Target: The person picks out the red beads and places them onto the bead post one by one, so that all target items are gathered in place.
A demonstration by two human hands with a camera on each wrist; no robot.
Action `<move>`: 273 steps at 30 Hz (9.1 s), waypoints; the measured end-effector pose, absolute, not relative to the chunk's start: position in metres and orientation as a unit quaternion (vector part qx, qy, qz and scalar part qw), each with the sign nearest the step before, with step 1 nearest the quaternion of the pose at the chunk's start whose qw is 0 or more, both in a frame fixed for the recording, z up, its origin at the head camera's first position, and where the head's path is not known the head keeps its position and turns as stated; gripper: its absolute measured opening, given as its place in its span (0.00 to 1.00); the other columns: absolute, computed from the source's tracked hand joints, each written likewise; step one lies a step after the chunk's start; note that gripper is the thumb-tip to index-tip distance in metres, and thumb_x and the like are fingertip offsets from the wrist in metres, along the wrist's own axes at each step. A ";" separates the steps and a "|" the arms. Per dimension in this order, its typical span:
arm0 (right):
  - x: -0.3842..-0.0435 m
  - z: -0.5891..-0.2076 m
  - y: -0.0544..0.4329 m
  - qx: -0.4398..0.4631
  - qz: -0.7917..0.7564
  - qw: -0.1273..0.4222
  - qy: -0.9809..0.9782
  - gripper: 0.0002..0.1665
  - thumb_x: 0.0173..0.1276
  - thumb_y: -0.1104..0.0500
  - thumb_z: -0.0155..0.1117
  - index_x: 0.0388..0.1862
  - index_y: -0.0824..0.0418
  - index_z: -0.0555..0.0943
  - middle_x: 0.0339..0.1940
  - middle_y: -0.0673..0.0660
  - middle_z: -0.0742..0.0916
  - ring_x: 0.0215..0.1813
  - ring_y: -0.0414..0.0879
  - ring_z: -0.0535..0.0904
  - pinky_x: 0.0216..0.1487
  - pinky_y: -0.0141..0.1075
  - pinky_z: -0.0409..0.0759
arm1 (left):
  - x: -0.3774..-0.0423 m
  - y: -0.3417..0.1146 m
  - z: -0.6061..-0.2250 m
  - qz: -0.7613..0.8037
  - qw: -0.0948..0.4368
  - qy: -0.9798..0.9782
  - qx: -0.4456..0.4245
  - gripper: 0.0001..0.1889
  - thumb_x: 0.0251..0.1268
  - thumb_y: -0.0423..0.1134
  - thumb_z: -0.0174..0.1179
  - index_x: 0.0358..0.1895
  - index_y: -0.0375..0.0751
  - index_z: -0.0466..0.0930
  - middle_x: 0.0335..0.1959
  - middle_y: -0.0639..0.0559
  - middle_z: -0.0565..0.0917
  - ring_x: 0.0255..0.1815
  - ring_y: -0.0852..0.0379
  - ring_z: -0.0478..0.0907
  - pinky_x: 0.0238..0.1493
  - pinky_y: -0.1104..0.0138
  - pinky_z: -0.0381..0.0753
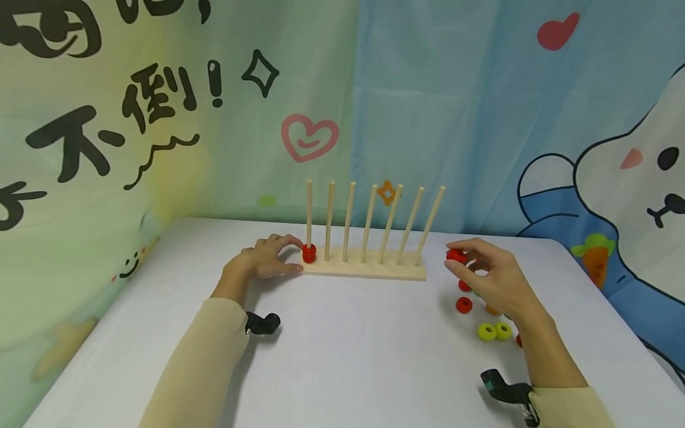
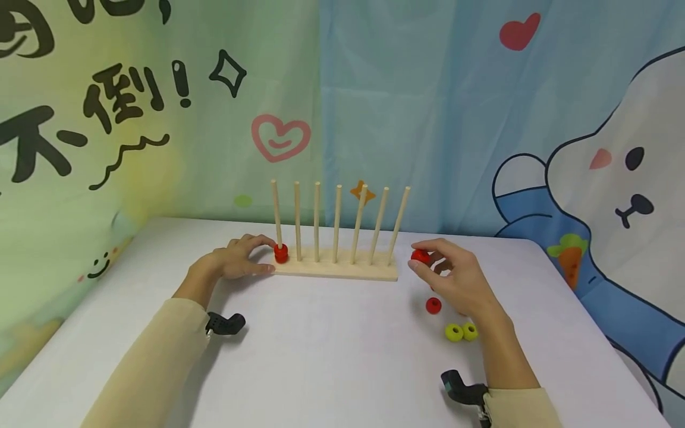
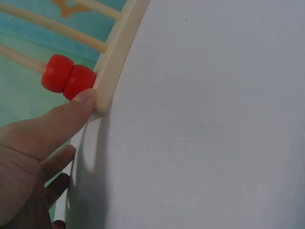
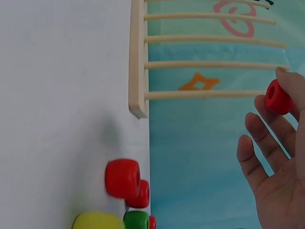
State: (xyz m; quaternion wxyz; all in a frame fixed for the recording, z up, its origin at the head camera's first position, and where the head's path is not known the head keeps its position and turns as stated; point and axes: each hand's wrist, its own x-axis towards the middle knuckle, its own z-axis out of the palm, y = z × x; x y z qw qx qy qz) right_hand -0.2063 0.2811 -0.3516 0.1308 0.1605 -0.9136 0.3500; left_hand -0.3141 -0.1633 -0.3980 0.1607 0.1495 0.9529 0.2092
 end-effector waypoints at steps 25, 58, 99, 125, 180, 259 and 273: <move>-0.225 -0.337 0.232 0.305 0.408 0.181 -0.841 0.23 0.58 0.69 0.74 0.52 0.60 0.81 0.43 0.52 0.86 0.41 0.42 0.80 0.44 0.28 0.81 | -0.314 -0.167 -0.402 0.207 0.155 0.954 0.153 0.33 0.57 0.68 0.62 0.66 0.73 0.64 0.73 0.47 0.61 0.71 0.38 0.57 0.60 0.33 0.59; -0.221 -0.310 0.178 0.358 0.497 0.146 -0.777 0.22 0.58 0.81 0.65 0.53 0.75 0.80 0.50 0.66 0.82 0.48 0.58 0.81 0.50 0.40 0.82 | -0.313 -0.167 -0.399 0.207 0.162 0.950 0.166 0.34 0.59 0.68 0.59 0.68 0.70 0.64 0.74 0.45 0.60 0.70 0.38 0.57 0.59 0.34 0.60; -0.243 -0.292 0.097 0.379 0.561 0.132 -0.724 0.19 0.61 0.77 0.64 0.53 0.74 0.80 0.49 0.68 0.81 0.45 0.60 0.82 0.50 0.41 0.83 | -0.315 -0.164 -0.401 0.203 0.173 0.952 0.152 0.34 0.58 0.70 0.59 0.67 0.72 0.63 0.74 0.46 0.60 0.71 0.38 0.56 0.59 0.32 0.59; -0.282 -0.296 0.049 0.286 0.614 0.172 -0.715 0.20 0.66 0.66 0.66 0.57 0.59 0.82 0.51 0.53 0.79 0.24 0.56 0.82 0.25 0.45 0.84 | -0.311 -0.161 -0.403 0.210 0.170 0.953 0.140 0.32 0.58 0.70 0.59 0.66 0.74 0.63 0.74 0.46 0.59 0.72 0.37 0.55 0.60 0.31 0.58; -0.247 -0.284 0.054 0.410 0.428 0.199 -0.781 0.32 0.69 0.54 0.66 0.70 0.55 0.69 0.61 0.53 0.77 0.33 0.36 0.79 0.27 0.29 0.78 | -0.317 -0.164 -0.406 0.220 0.174 0.952 0.126 0.36 0.56 0.69 0.61 0.69 0.72 0.62 0.75 0.50 0.59 0.73 0.40 0.53 0.62 0.31 0.54; -0.196 -0.339 0.251 0.364 0.266 0.112 -0.886 0.26 0.64 0.64 0.71 0.61 0.51 0.78 0.46 0.46 0.84 0.35 0.35 0.77 0.31 0.30 0.79 | -0.317 -0.164 -0.408 0.220 0.157 0.950 0.154 0.34 0.59 0.66 0.61 0.68 0.67 0.64 0.74 0.45 0.60 0.70 0.38 0.56 0.61 0.32 0.57; -0.184 -0.343 0.286 0.318 0.229 0.113 -0.913 0.27 0.61 0.62 0.73 0.59 0.50 0.79 0.43 0.40 0.83 0.33 0.33 0.77 0.33 0.30 0.81 | -0.317 -0.164 -0.406 0.219 0.157 0.952 0.149 0.35 0.58 0.67 0.60 0.69 0.66 0.63 0.74 0.44 0.59 0.71 0.36 0.55 0.60 0.31 0.57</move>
